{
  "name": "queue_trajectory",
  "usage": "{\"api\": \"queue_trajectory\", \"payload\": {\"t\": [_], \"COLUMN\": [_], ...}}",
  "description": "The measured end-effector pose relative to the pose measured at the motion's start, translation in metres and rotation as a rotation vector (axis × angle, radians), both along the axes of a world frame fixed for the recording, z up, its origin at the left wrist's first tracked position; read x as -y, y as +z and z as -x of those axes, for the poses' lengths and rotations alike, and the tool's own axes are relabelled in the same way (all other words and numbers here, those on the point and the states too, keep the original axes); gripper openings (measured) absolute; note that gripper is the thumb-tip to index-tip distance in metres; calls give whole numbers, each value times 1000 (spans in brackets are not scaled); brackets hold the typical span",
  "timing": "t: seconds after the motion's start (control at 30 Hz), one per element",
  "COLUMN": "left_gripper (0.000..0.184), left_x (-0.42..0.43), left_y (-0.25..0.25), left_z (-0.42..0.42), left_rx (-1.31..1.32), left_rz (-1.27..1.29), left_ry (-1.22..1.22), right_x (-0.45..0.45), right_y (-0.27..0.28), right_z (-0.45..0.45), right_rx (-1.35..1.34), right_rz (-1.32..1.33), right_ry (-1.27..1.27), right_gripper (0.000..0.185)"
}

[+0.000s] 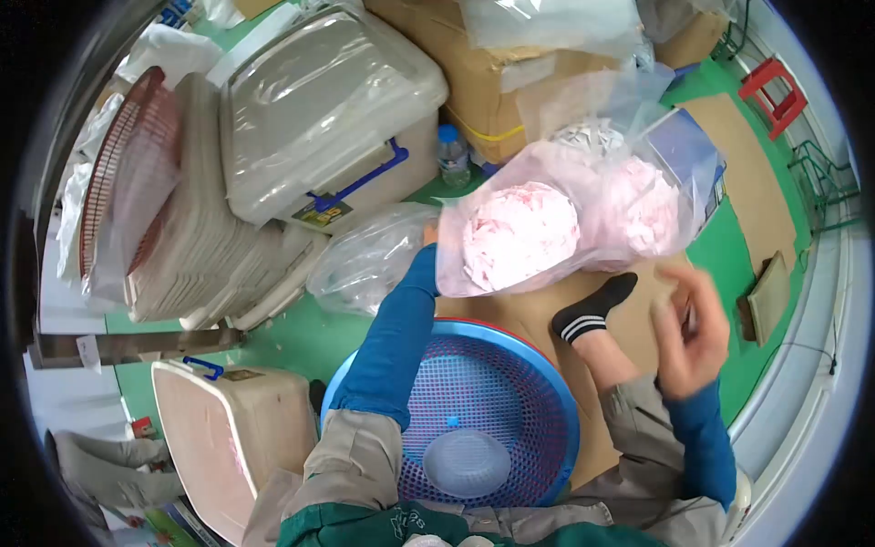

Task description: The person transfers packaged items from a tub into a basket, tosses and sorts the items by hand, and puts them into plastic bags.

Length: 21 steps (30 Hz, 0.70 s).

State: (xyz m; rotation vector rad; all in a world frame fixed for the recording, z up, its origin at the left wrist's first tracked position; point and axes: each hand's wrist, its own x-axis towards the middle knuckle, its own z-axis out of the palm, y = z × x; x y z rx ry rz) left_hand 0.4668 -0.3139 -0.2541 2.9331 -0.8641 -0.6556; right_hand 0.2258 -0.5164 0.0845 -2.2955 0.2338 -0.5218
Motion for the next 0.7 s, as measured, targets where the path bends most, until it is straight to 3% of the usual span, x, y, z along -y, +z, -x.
{"api": "queue_trajectory", "payload": {"t": [0.17, 0.23, 0.3, 0.33, 0.43, 0.53, 0.7], "left_gripper": [27, 17, 15, 13, 21, 20, 17], "left_x": [6, -14, -23, -31, -45, -63, -53], "left_y": [-23, -18, 40, 82, 159, 234, 306], "left_z": [0, -11, 6, 24, 45, 58, 80], "left_rx": [232, 291, 220, 173, 46, -60, -258], "left_rz": [357, 448, 684, 933, 1594, 1826, 1752], "left_ry": [291, 91, 267, 426, 623, 622, 501], "right_x": [-8, -11, -18, -23, -16, -14, -17], "right_y": [-28, -50, -54, -52, -69, -72, -58], "right_z": [43, 40, 22, 10, -22, -43, -47], "right_rx": [-170, -106, -122, -155, -58, 20, 83], "right_rz": [-76, 35, 102, 117, 274, 244, 176], "right_ry": [1, 188, 286, 318, 315, 212, 144], "right_gripper": [35, 45, 56, 63, 39, 18, 11]}}
